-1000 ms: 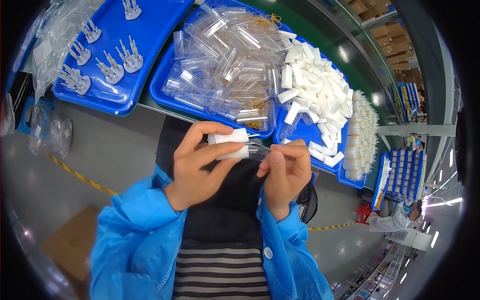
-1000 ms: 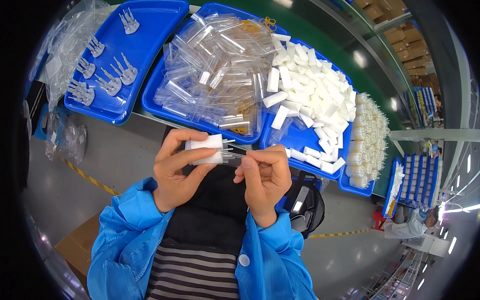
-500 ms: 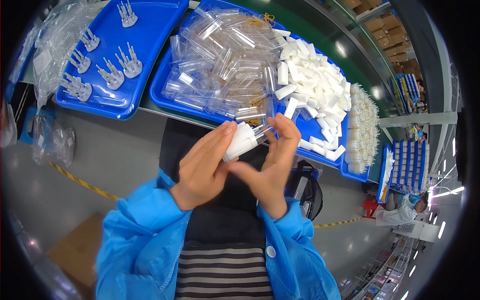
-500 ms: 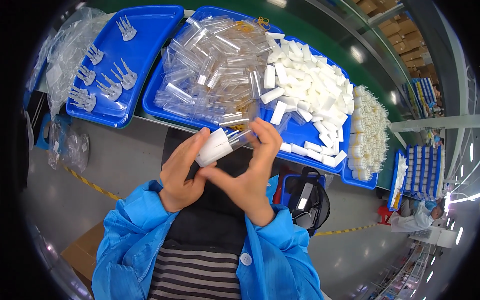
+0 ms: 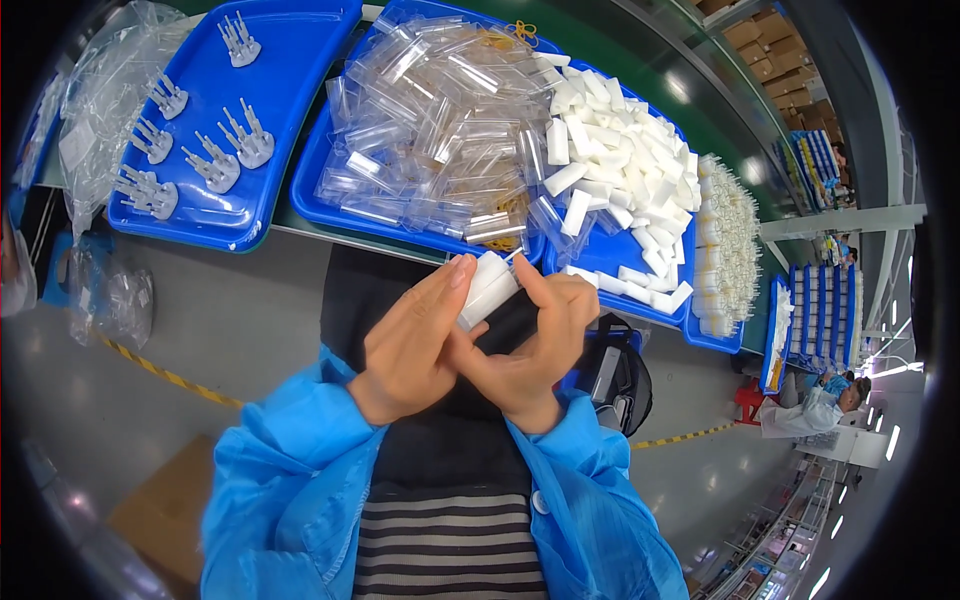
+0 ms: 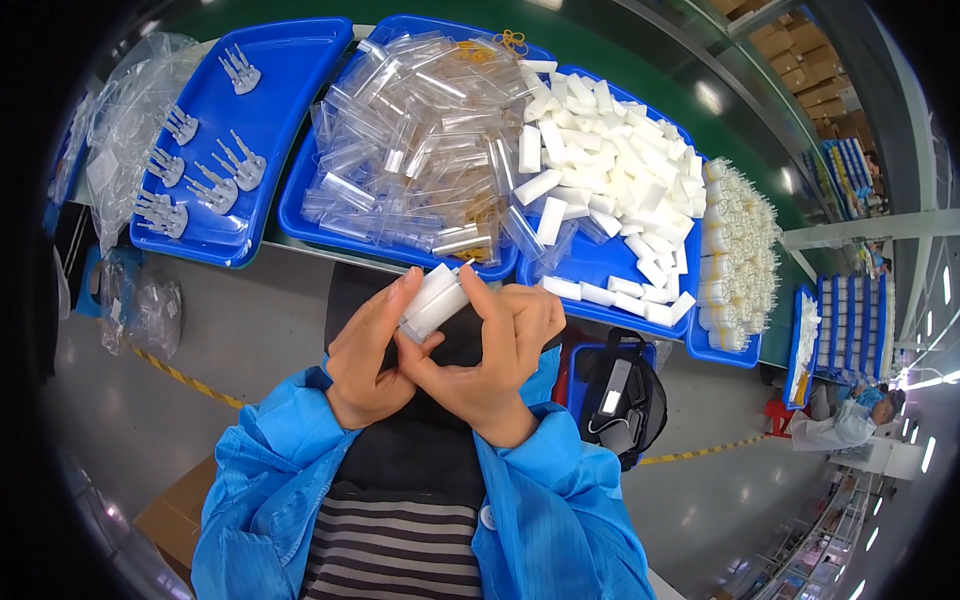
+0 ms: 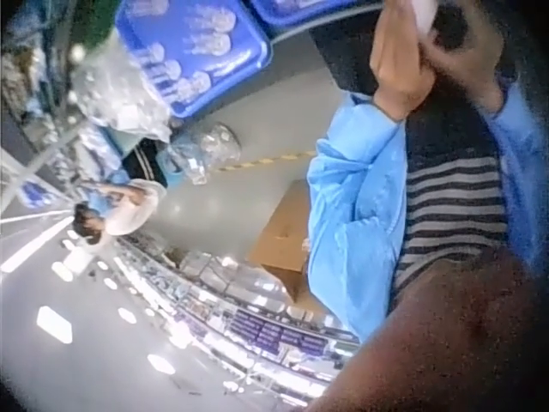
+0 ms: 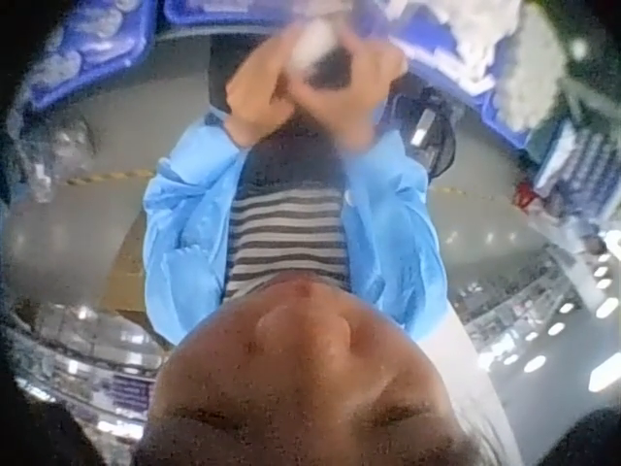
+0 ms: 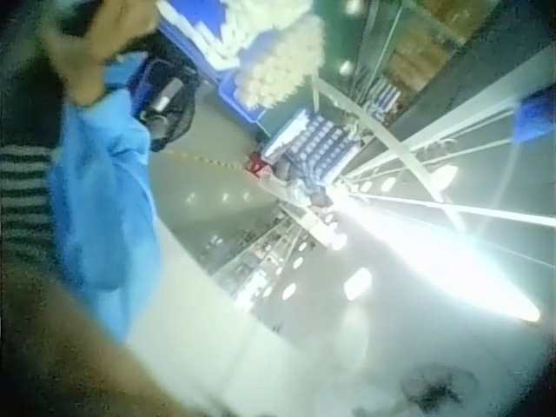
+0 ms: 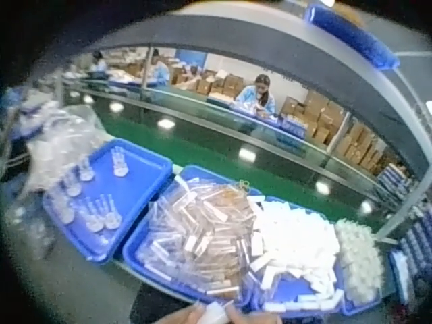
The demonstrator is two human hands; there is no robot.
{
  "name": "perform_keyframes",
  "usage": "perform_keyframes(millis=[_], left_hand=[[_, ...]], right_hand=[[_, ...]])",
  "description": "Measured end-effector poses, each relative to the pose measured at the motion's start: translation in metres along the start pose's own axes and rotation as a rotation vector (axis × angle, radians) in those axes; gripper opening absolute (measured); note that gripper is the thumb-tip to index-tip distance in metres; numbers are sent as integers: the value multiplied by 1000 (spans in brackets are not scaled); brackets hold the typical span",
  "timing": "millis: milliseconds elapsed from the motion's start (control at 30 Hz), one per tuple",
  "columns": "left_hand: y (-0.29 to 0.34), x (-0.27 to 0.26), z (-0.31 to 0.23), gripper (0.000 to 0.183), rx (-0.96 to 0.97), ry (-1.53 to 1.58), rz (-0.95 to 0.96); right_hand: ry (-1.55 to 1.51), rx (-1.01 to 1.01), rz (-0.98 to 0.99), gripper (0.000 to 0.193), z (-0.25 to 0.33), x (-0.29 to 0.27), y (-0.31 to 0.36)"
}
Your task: The person wraps a rubber band around a bundled component, sets it aside, and moves trays. Then, the person attaches white foam pieces onto the prongs of a plastic base and fits clear plastic tubes over the prongs by hand.
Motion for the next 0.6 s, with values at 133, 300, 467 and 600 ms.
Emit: perform_keyframes(millis=[133, 300, 467, 600], left_hand=[[-1, -3, 10, 55, -39, 16, -28], [5, -13, 29, 46, -321, 368, -25], [3, -7, 35, 37, -436, 684, -93], [5, -13, 37, 28, -358, 677, -71]], right_hand=[[-185, 1, 96, 56, -7, 1, -12], [-36, 147, -23, 36, -71, -18, -34], [179, 154, 104, 26, -74, -11, -46], [149, 107, 86, 22, -70, -17, -48]])
Point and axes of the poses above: each hand's wrist, its own y-axis away from the middle knuckle, its own x-axis out of the palm, z = x × y, the point moved 5 cm from there along -y, towards the middle knuckle, and after that the axes turned 11 degrees about z, right-handed, at the moved point
